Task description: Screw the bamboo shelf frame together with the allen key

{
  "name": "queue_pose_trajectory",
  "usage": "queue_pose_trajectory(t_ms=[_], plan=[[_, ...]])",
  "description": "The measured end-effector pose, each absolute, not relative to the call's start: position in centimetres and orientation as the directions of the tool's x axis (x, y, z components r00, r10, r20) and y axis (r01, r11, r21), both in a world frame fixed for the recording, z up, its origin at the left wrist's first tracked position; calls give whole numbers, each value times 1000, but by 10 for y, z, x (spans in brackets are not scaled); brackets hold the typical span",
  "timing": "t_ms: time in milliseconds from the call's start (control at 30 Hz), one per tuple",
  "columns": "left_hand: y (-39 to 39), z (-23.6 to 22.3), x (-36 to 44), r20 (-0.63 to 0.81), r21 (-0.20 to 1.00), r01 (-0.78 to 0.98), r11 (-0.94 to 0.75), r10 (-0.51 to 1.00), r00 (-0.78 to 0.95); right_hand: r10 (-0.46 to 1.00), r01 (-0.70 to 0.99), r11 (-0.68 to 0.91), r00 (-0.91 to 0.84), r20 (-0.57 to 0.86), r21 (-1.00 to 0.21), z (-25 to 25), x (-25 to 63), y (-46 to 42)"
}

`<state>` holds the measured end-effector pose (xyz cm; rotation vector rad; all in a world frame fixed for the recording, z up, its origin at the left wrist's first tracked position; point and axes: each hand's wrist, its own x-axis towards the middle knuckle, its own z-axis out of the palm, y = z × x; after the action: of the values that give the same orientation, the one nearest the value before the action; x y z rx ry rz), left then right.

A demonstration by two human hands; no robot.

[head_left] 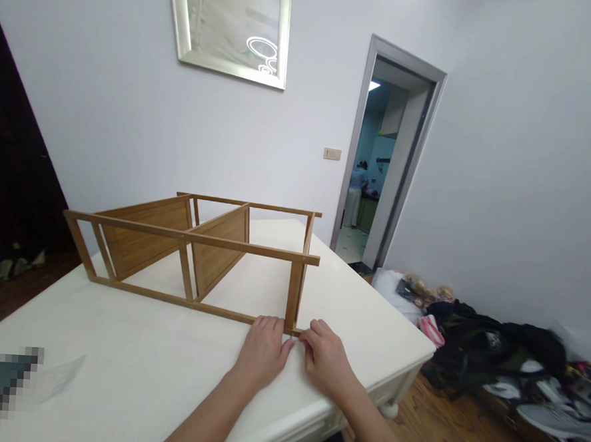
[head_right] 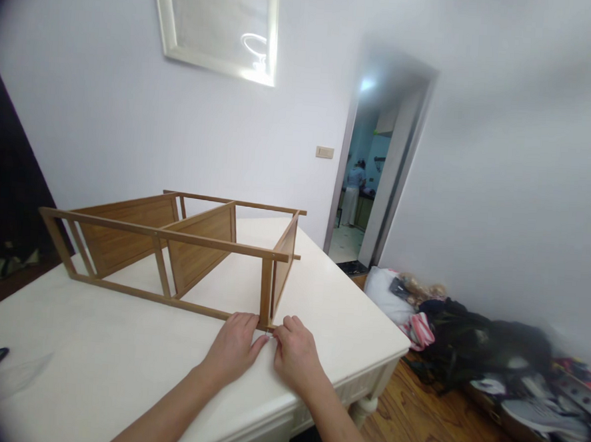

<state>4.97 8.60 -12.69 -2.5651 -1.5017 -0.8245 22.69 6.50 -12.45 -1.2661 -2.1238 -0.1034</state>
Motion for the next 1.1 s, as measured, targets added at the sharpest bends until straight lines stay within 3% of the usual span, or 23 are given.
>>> queue_pose_trajectory(t_ms=[1100], plan=[[87, -128, 49, 468, 225, 821, -525, 797, 381, 744, 820, 536, -347, 572, -200, -126, 225, 64]])
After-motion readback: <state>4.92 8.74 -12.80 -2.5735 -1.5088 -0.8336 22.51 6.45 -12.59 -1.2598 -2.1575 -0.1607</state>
